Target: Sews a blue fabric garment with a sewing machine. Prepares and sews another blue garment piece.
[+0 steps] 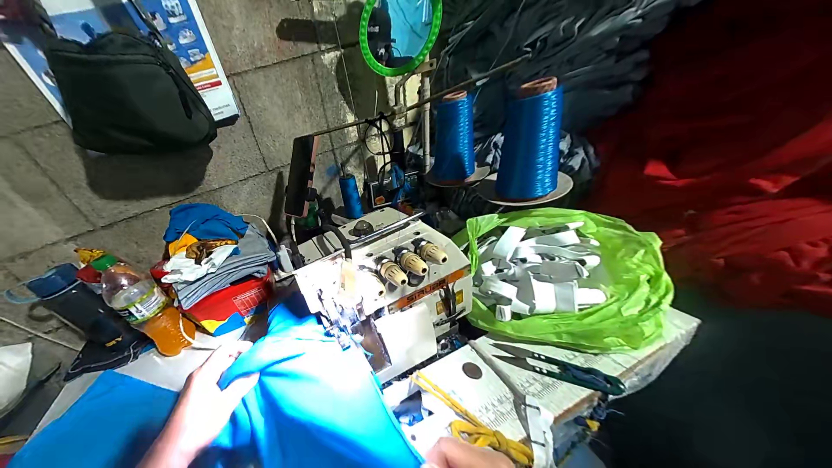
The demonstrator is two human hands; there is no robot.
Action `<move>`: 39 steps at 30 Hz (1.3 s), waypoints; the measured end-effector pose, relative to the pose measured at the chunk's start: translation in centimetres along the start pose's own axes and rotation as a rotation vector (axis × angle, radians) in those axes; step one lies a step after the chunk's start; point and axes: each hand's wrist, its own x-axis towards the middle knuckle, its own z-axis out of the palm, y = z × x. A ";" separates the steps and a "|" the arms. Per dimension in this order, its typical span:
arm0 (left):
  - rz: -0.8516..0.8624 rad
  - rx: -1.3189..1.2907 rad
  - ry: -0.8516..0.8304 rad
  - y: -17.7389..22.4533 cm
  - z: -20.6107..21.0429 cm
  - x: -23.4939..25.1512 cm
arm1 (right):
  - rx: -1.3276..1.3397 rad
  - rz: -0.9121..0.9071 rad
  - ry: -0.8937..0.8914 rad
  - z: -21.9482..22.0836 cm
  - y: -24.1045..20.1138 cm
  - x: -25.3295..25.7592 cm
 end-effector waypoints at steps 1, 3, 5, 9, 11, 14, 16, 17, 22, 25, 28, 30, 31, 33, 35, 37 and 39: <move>-0.016 0.020 -0.004 0.0 -0.2 0.9 | -0.016 -0.006 0.016 0.3 -0.1 0.6; -0.001 0.097 0.019 0.1 -0.4 2.7 | -0.035 0.001 0.053 0.9 -0.3 1.7; 0.031 0.199 0.098 0.5 -0.1 3.8 | -0.039 0.026 0.103 1.4 -0.4 2.8; 0.307 0.379 0.355 4.0 3.1 1.7 | -0.013 0.050 0.161 2.0 0.1 4.4; 0.524 0.403 0.310 6.4 6.5 -1.4 | 0.001 0.040 0.172 2.2 0.1 5.0; 0.595 0.418 0.189 7.9 10.1 -3.9 | -0.012 0.057 0.185 2.5 0.1 5.4; 0.486 0.442 0.274 7.3 10.2 -3.8 | -0.018 0.080 0.184 2.6 0.3 5.8; 0.424 0.432 0.261 7.1 9.6 -3.6 | -0.015 0.105 0.183 2.6 0.4 6.1; 0.160 0.419 0.042 6.8 7.2 -2.2 | -0.030 0.376 0.159 3.1 0.3 9.8; -0.065 0.385 -0.244 6.6 5.6 0.2 | 0.017 0.496 0.098 3.1 0.5 11.5; -0.147 0.373 -0.407 5.5 5.0 2.4 | 0.110 0.478 0.139 3.1 0.8 10.9; -0.212 0.270 -0.363 5.0 5.1 3.1 | 0.143 0.406 0.182 3.3 1.2 9.6; -0.250 0.210 -0.299 4.8 5.3 3.2 | 0.132 0.369 0.185 3.3 1.1 8.7; -0.302 0.084 -0.116 4.1 5.8 2.8 | 0.108 0.313 0.161 3.3 0.8 7.1; -0.356 -0.065 0.017 3.3 5.8 1.6 | 0.101 0.277 0.118 3.4 0.5 5.7; -0.352 -0.224 0.130 3.0 5.4 -0.8 | 0.096 0.250 0.077 3.6 0.0 4.9; -0.278 -0.265 0.159 3.9 4.6 -4.1 | 0.068 0.171 0.065 4.0 -0.8 4.6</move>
